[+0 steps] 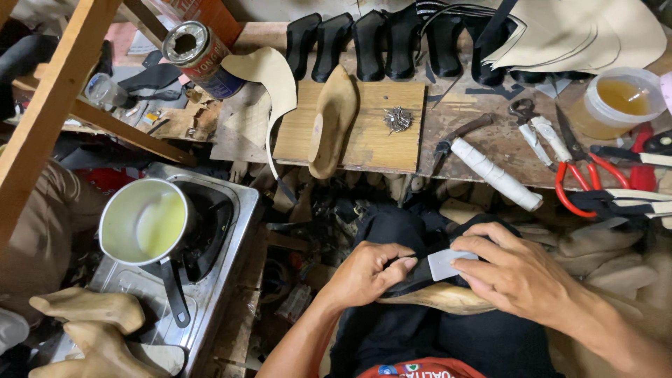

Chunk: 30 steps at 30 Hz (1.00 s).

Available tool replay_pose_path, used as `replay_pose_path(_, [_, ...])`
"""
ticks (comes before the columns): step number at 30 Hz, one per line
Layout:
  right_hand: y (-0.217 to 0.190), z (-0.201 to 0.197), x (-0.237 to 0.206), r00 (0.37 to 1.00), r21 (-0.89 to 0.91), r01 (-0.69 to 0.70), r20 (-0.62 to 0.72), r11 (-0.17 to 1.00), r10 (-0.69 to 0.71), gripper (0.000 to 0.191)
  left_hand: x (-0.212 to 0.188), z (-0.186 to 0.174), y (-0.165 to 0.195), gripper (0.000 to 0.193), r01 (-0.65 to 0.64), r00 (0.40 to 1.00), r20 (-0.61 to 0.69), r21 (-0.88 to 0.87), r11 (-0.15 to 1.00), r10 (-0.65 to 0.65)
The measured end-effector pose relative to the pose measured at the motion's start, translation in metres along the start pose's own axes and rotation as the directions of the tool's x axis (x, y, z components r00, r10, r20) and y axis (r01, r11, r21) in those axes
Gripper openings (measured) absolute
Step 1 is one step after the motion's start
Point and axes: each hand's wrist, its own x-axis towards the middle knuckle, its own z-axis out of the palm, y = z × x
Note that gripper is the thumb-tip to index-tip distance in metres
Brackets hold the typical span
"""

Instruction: The person repairs a black high-heeled shoe by hammering a nail into the heel, then uses pliers to pull and trim a decorative strip along the shoe's edge. They repeatedly reposition the shoe and adjust the strip while working on their lap.

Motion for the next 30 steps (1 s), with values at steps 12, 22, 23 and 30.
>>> replay_pose_path(12, [-0.008,0.002,-0.008,0.998,-0.007,-0.023,-0.054,1.000,0.022,0.025,-0.001,0.000,0.004,0.026,-0.007,0.999,0.036,0.006,1.000,0.007])
replay_pose_path(22, [-0.021,0.006,-0.006,0.998,-0.090,-0.063,-0.003,0.994,0.063,0.031,0.008,-0.001,0.023,0.057,0.115,0.976,0.125,0.402,0.909,-0.179])
replay_pose_path(23, [-0.022,0.007,-0.006,0.998,-0.098,-0.065,-0.004,0.993,0.065,0.031,0.009,0.000,0.024,0.056,0.109,0.979,0.115,0.413,0.904,-0.170])
replay_pose_path(30, [-0.023,0.006,-0.009,0.999,-0.111,-0.045,0.008,0.993,0.046,0.031,0.008,0.006,0.016,0.055,0.060,0.988,0.103,0.409,0.910,-0.112])
